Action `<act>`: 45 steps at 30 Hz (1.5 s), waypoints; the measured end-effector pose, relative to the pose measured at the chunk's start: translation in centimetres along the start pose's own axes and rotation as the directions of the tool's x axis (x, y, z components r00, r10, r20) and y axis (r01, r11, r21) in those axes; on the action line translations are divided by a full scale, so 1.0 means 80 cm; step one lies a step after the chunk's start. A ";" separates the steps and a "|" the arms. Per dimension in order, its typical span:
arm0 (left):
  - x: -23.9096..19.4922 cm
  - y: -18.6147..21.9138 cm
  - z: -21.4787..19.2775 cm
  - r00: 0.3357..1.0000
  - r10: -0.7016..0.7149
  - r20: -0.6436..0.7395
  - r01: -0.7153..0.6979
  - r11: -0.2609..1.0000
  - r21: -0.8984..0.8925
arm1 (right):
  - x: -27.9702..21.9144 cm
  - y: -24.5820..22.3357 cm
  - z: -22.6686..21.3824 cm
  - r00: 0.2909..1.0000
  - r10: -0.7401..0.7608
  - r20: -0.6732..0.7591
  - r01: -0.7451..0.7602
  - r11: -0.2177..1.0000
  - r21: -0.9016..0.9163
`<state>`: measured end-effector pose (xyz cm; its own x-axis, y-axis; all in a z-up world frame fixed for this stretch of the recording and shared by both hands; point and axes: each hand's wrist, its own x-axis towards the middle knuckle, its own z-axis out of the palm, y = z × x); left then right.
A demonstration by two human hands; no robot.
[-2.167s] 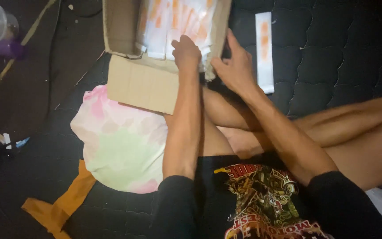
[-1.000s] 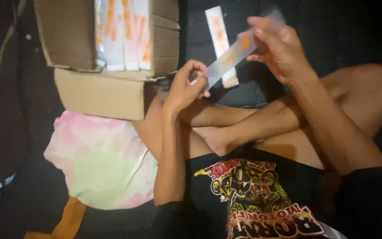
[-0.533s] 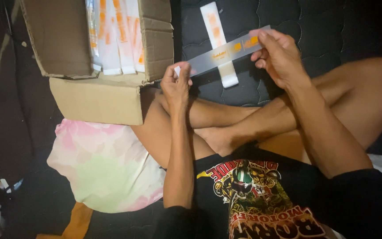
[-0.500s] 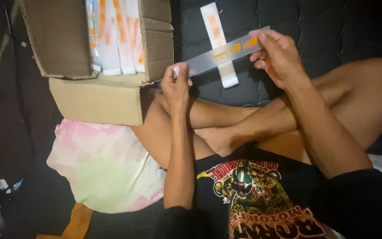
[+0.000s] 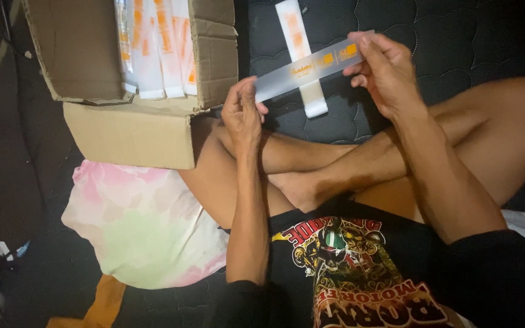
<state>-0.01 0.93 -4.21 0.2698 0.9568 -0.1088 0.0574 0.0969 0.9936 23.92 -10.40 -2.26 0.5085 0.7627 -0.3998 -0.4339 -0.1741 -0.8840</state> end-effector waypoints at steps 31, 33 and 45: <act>0.004 -0.006 -0.013 0.994 -0.029 0.101 0.041 0.992 -0.117 | -0.003 -0.015 -0.003 0.998 -0.046 -0.046 0.049 0.996 0.078; 0.005 -0.009 -0.017 0.988 0.022 0.154 0.000 0.990 -0.144 | -0.001 -0.010 -0.007 0.991 -0.132 -0.029 0.133 0.991 0.036; -0.006 0.000 -0.017 0.945 0.119 0.303 -0.166 0.977 0.134 | 0.000 -0.042 0.005 0.995 0.087 -0.050 -0.064 0.933 0.353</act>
<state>-1.41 0.84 -4.14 0.5535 0.8328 0.0069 0.1397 -0.1011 0.9850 25.09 -9.54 0.82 0.5052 0.7129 -0.4864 -0.6999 0.0087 -0.7142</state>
